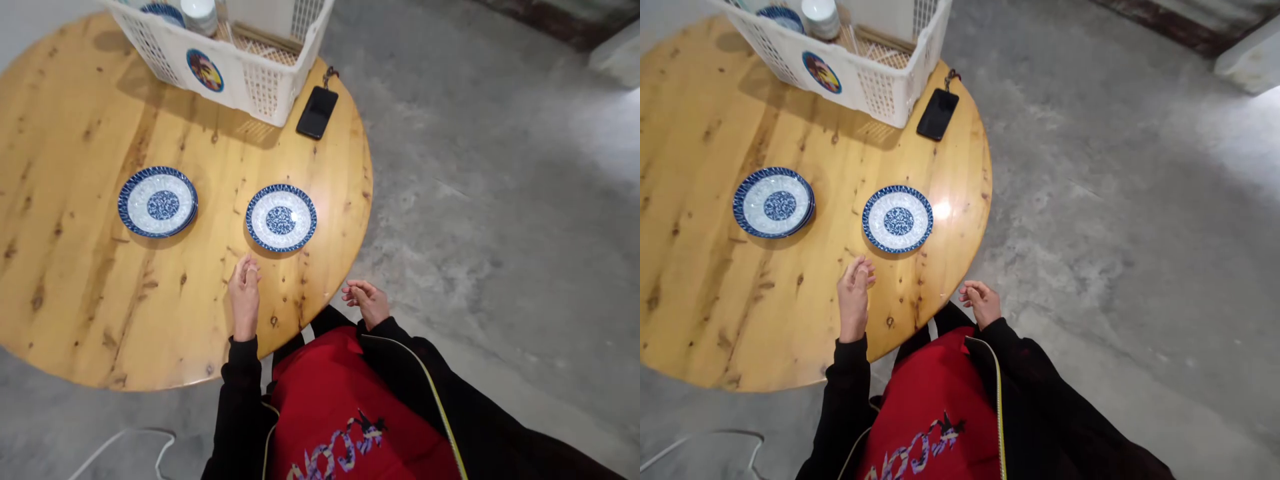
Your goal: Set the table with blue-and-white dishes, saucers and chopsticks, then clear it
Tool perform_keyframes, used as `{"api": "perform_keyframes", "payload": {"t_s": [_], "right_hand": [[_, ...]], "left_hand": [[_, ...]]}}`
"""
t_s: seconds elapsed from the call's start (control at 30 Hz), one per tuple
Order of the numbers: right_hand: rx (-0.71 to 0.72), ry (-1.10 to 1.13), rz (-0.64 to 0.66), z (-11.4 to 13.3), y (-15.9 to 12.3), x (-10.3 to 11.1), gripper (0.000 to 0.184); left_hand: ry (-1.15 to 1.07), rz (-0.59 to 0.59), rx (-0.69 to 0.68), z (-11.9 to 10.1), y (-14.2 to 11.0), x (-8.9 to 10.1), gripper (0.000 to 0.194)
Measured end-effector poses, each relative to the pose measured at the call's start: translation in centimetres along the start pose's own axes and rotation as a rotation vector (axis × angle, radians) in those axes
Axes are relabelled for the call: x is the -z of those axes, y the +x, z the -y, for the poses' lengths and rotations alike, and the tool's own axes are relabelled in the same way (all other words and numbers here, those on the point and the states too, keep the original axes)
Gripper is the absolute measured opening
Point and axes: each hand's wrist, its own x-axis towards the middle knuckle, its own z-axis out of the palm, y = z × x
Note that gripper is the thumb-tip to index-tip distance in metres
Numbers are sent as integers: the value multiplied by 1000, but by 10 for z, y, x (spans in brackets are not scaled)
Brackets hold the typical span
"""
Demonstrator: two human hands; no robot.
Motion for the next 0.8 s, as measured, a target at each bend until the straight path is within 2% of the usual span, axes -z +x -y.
{"api": "perform_keyframes", "payload": {"t_s": [0.1,0.23,0.37,0.47,0.6,0.7,0.8], "right_hand": [[-24,-26,50,-6,-5,0,34],[-22,-37,116,-2,-2,-2,34],[-44,-34,174,2,0,7,35],[-58,-13,183,-2,-3,26,35],[-100,9,142,-15,-10,65,37],[-135,28,129,-25,-14,93,40],[-148,45,154,-30,-15,109,41]], "left_hand": [[25,-23,-22,-3,-18,11,37],[27,-83,-23,-10,-48,26,39],[15,-138,3,-4,-80,30,42],[13,-136,54,9,-106,22,44],[1,-82,103,25,-142,1,51],[-5,-62,114,30,-171,-17,53],[0,-49,127,33,-201,-31,51]]}}
